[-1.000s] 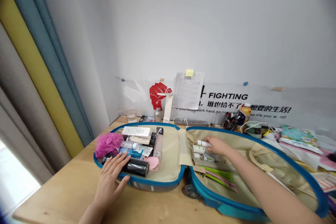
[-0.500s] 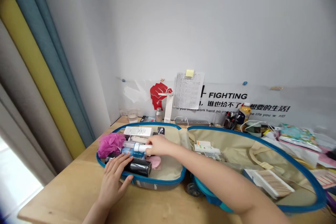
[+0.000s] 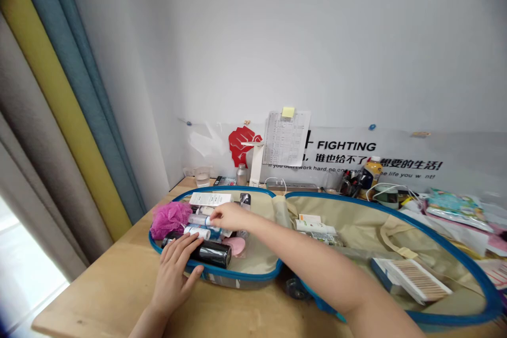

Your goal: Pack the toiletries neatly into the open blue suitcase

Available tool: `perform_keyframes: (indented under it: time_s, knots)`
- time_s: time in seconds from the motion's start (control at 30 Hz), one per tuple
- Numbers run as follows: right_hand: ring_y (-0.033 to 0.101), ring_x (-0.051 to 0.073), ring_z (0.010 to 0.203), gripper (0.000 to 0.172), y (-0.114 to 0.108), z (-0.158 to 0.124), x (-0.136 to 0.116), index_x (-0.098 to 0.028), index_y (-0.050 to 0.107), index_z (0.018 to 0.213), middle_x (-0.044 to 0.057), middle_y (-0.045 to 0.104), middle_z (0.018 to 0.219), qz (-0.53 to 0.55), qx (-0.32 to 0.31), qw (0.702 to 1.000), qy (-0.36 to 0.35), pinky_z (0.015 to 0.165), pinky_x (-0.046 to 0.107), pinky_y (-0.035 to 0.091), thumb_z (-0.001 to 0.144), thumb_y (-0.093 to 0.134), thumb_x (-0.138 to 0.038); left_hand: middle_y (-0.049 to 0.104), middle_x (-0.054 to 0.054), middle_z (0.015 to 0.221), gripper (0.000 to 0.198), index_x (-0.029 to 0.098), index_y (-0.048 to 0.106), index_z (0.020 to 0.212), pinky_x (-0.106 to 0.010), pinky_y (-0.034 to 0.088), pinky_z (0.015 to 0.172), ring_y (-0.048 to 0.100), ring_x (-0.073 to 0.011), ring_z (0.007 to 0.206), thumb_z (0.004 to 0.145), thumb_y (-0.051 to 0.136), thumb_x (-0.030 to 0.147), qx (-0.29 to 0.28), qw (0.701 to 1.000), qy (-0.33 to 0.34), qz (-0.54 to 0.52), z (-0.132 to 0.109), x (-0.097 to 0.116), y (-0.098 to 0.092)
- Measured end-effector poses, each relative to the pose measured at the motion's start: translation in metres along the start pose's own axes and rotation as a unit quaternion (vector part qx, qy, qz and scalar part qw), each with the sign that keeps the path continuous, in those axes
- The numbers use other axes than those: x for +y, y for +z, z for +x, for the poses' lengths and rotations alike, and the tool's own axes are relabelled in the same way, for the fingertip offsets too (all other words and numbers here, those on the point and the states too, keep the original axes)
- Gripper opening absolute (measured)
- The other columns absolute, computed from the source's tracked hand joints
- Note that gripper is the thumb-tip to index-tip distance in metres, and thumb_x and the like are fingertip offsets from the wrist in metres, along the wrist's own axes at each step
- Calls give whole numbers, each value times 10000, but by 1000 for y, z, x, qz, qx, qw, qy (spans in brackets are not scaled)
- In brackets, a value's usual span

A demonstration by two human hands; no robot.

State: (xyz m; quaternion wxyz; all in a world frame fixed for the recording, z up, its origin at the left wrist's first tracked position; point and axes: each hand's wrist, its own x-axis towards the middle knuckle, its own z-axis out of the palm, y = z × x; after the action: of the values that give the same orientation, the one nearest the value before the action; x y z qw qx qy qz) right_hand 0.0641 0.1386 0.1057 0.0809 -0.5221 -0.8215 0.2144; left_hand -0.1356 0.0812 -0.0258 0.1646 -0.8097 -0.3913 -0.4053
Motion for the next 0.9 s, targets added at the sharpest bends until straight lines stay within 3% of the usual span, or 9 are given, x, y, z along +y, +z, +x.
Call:
perform_keyframes:
  time_s: [0.2, 0.33, 0.43, 0.53, 0.7, 0.9]
  knots:
    - [638, 157, 935, 327, -75, -53, 87, -152, 590, 1158, 59, 649, 1088, -27, 81, 989, 119, 848, 385, 531, 941, 524, -389, 658, -73, 1256, 427, 238, 564, 1283, -405, 351, 1014, 569, -259, 1174, 904, 507, 426, -1, 1000, -1, -4, 0, 0, -1]
    - [618, 165, 991, 259, -100, -112, 154, -166, 623, 1081, 57, 646, 1107, -78, 76, 970, 218, 902, 399, 506, 921, 562, -360, 666, -63, 1243, 405, 251, 580, 1263, -402, 372, 992, 576, -260, 1166, 905, 508, 424, 7, 1000, -8, -11, -1, 0, 0]
    - [626, 148, 937, 208, -94, -150, 189, -168, 646, 1007, 49, 664, 1052, -93, 30, 957, 273, 883, 376, 509, 904, 591, -339, 676, -62, 1218, 399, 257, 586, 1253, -395, 380, 982, 584, -260, 1150, 897, 515, 422, 12, 1000, -9, -16, -1, -1, 0]
    - [634, 158, 951, 187, -78, -169, 209, -170, 664, 985, 65, 677, 1061, -91, 4, 951, 296, 888, 349, 491, 847, 656, -295, 681, -61, 1203, 395, 253, 590, 1242, -385, 381, 976, 588, -255, 1140, 893, 517, 422, 15, 1000, -6, -16, 0, -1, 0]
    - [640, 216, 993, 409, -57, -166, 229, -153, 666, 1086, 102, 680, 1096, -73, -5, 950, 302, 884, 315, 472, 690, 757, -206, 683, -61, 1195, 387, 250, 596, 1229, -377, 377, 976, 591, -250, 1135, 896, 510, 427, 14, 1000, -1, -9, 1, -1, -1]
    - [619, 164, 951, 300, -47, -157, 248, -165, 607, 1116, 57, 645, 1085, -53, -21, 948, 312, 884, 385, 500, 881, 615, -352, 678, -64, 1202, 396, 257, 581, 1243, -379, 376, 974, 595, -254, 1126, 894, 508, 430, 6, 1000, -4, -7, 0, -2, -1]
